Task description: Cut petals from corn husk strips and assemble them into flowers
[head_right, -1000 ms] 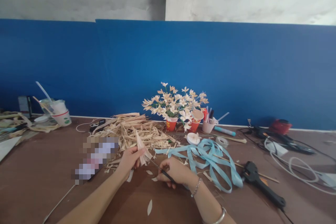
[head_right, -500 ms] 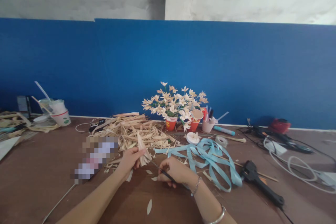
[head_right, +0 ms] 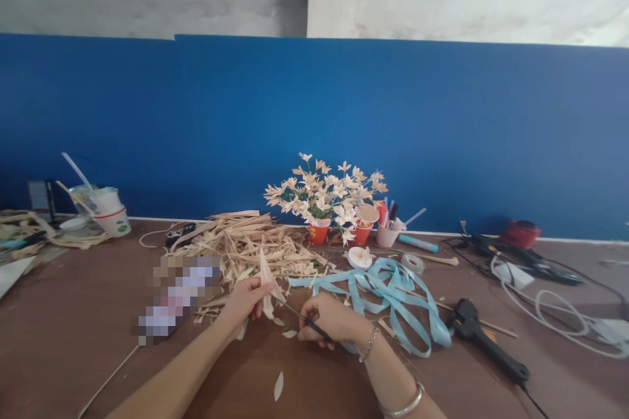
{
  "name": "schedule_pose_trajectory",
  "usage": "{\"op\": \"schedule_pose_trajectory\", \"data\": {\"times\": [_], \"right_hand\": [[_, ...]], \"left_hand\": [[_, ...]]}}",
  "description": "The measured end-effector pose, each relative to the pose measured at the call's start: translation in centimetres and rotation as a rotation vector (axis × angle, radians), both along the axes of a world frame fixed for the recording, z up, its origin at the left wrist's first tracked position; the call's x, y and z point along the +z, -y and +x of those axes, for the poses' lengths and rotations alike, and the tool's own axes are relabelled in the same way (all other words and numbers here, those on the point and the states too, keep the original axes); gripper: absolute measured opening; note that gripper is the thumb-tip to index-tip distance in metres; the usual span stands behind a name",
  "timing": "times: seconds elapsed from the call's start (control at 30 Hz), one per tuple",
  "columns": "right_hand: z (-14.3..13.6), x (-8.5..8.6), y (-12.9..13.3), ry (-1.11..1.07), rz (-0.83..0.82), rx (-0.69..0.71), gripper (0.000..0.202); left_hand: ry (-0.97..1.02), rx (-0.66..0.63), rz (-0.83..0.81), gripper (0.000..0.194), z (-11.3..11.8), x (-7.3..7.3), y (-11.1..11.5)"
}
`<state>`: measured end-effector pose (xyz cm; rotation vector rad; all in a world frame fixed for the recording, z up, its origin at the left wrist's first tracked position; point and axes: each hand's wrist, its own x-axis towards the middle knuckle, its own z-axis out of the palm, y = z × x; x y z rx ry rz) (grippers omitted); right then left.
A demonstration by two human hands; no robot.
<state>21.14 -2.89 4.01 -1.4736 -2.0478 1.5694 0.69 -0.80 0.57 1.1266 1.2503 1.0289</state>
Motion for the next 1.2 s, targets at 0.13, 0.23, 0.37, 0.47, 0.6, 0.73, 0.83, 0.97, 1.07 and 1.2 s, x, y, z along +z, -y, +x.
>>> {"op": "schedule_pose_trajectory", "data": {"times": [0.13,0.23,0.37,0.47,0.6,0.73,0.83,0.97,1.07,1.2], "right_hand": [[0.0,0.1,0.0,-0.020,-0.011,-0.007,0.018],[0.0,0.3,0.0,-0.061,-0.005,-0.005,0.020],[0.0,0.1,-0.1,-0.162,0.003,-0.043,0.019],[0.1,-0.4,-0.2,-0.227,0.015,-0.083,0.021],[0.0,-1.0,-0.4,-0.215,0.024,-0.088,0.025],[-0.6,-1.1,-0.3,-0.215,0.015,-0.063,0.028],[-1.2,-1.2,-0.1,-0.213,0.017,-0.073,0.028],[-1.8,-1.4,0.1,-0.202,0.034,-0.090,0.028],[-1.9,-1.7,0.1,-0.210,0.046,-0.092,0.027],[-2.0,-1.7,0.1,-0.218,0.035,-0.100,0.027]], "left_hand": [[0.019,0.021,0.012,0.034,-0.1,0.0,-0.1],[0.118,0.075,0.025,0.031,-0.2,0.1,-0.3],[0.332,0.174,0.002,0.026,-0.1,0.6,-0.2],[0.431,0.223,0.005,0.025,-0.1,1.0,-0.1],[0.408,0.290,0.039,0.027,-0.2,1.1,-0.1],[0.386,0.310,0.041,0.029,-0.2,1.1,-0.2],[0.359,0.281,0.032,0.029,0.0,1.1,-0.1],[0.342,0.260,0.028,0.029,0.3,1.1,0.2],[0.353,0.253,0.024,0.028,0.4,1.1,0.4],[0.386,0.240,0.015,0.027,0.5,1.2,0.4]]}}
